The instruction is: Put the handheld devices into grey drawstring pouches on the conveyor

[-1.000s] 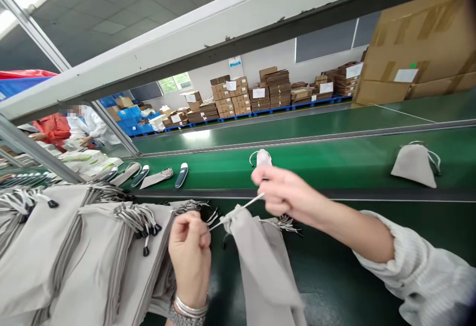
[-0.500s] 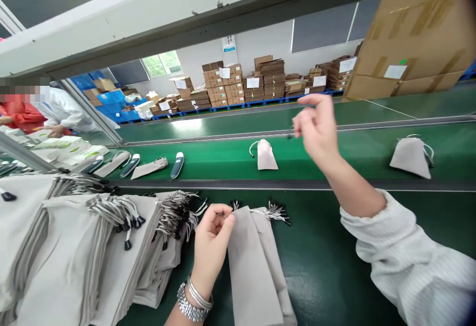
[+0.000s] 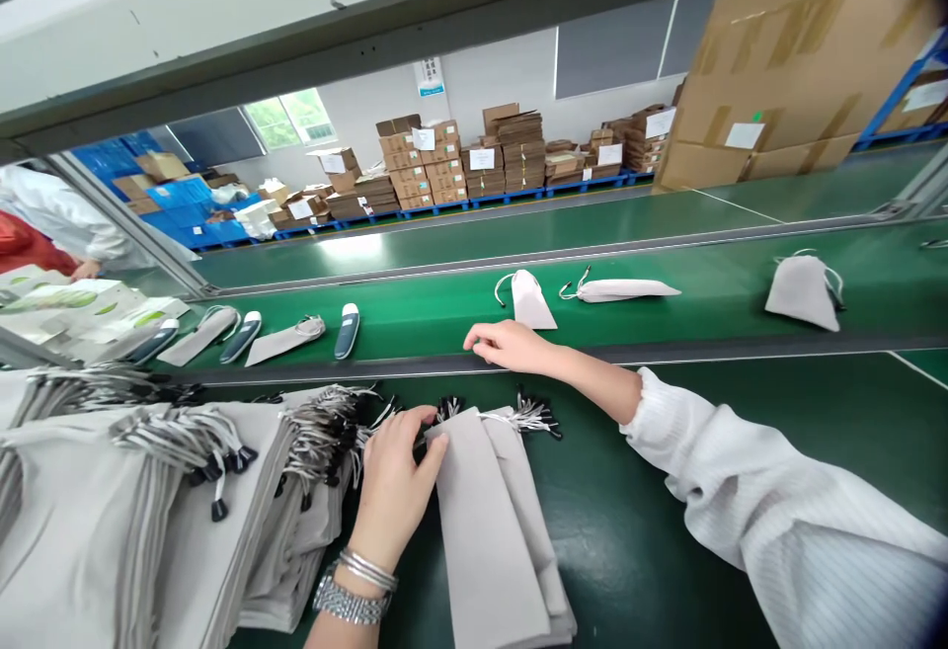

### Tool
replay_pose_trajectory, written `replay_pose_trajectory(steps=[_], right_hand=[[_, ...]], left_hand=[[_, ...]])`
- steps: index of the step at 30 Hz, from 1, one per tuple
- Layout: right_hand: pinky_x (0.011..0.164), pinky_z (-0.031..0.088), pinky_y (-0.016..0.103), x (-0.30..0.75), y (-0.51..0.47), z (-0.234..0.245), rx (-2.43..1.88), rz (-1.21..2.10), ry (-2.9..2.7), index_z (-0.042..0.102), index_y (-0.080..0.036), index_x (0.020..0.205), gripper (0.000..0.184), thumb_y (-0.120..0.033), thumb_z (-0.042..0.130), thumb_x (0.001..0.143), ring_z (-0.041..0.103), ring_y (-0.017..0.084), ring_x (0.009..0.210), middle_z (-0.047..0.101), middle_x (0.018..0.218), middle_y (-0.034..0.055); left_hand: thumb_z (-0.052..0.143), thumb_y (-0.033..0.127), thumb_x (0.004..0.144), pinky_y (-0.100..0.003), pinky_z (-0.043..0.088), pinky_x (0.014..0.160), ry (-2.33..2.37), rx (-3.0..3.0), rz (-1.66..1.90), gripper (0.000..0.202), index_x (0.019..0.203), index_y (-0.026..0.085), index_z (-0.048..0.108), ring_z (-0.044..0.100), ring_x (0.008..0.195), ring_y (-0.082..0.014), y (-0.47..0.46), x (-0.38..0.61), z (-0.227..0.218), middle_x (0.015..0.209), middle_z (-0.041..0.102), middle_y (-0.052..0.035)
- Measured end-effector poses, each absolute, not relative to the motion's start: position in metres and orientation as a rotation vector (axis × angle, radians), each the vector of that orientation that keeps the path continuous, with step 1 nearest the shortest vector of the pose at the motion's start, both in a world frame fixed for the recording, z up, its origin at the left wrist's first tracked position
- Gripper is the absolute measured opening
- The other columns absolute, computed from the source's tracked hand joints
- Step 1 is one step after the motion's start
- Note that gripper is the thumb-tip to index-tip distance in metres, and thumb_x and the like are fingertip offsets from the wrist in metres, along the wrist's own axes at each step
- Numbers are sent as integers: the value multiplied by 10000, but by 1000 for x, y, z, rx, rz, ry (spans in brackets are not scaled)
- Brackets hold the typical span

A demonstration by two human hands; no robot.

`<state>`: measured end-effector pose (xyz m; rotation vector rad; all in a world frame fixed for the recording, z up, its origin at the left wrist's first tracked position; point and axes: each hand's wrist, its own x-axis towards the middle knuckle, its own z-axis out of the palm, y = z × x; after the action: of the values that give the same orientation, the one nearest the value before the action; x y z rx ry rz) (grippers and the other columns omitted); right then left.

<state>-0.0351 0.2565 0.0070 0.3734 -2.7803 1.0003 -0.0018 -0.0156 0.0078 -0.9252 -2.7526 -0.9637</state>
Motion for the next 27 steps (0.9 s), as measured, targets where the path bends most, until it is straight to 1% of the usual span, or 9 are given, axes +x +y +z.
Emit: replay_pose_trajectory(steps=[2,4,8,10,13,16,18,22,27], right_hand=[[589,321,226,-36,256,2,399,1009,-2806,677,-210,1054,227,-218,484,934,571,123,646,668,716,-24],[599,327,226,-38,255,-2,411,1022,-2821,682,-213,1046,226,-217,491,926,581,124,661,680,729,-24],[619,348,225,-39,253,-11,403,1062,-2851,688,-210,1031,231,-215,491,908,614,135,691,699,745,-18],[624,358,228,-39,252,-15,405,1080,-2862,685,-208,1031,237,-224,486,903,629,141,698,703,745,-17],[627,363,237,-40,251,-22,426,1077,-2871,684,-208,1028,245,-237,481,895,636,153,702,712,754,-9],[630,364,249,-42,250,-28,427,1063,-2895,683,-221,1032,254,-256,470,897,638,161,699,718,768,0],[633,368,258,-42,250,-31,419,1062,-2921,675,-236,1038,257,-281,459,907,641,167,702,718,776,1],[631,367,273,-40,248,-33,415,1052,-2964,662,-255,1034,266,-321,430,923,645,186,721,714,776,3],[620,355,286,-39,245,-35,400,1021,-2987,657,-269,1025,282,-350,404,931,643,201,723,704,767,1]], left_hand=[[571,304,895,-421,395,896,-2771,-931,-1031,114,947,229,639,578,944,-256,-17,-4,11,949,651,-33],[547,312,921,-363,410,839,-2698,-965,-1241,132,864,215,616,572,880,-223,-16,-1,17,889,627,-25],[526,334,948,-269,420,720,-2477,-975,-1830,164,874,202,588,542,802,-174,-9,15,25,861,582,-18],[528,323,945,-248,415,676,-2482,-924,-1959,152,888,195,587,530,758,-160,-3,22,21,840,579,-14],[543,205,903,-245,402,649,-2618,-944,-1743,71,896,189,612,527,720,-153,5,28,8,830,598,-15],[542,96,845,-259,409,682,-2655,-1084,-1431,165,922,200,644,547,765,-161,8,31,0,909,624,-30],[546,72,832,-257,409,684,-2657,-1107,-1363,188,917,205,649,548,763,-156,7,32,-1,917,623,-27],[580,36,795,-239,379,643,-2617,-1036,-1449,172,831,197,631,520,716,-136,6,36,3,826,592,-2],[588,71,817,-231,334,573,-2418,-699,-1889,111,823,180,569,427,626,-110,8,38,2,754,526,19]])
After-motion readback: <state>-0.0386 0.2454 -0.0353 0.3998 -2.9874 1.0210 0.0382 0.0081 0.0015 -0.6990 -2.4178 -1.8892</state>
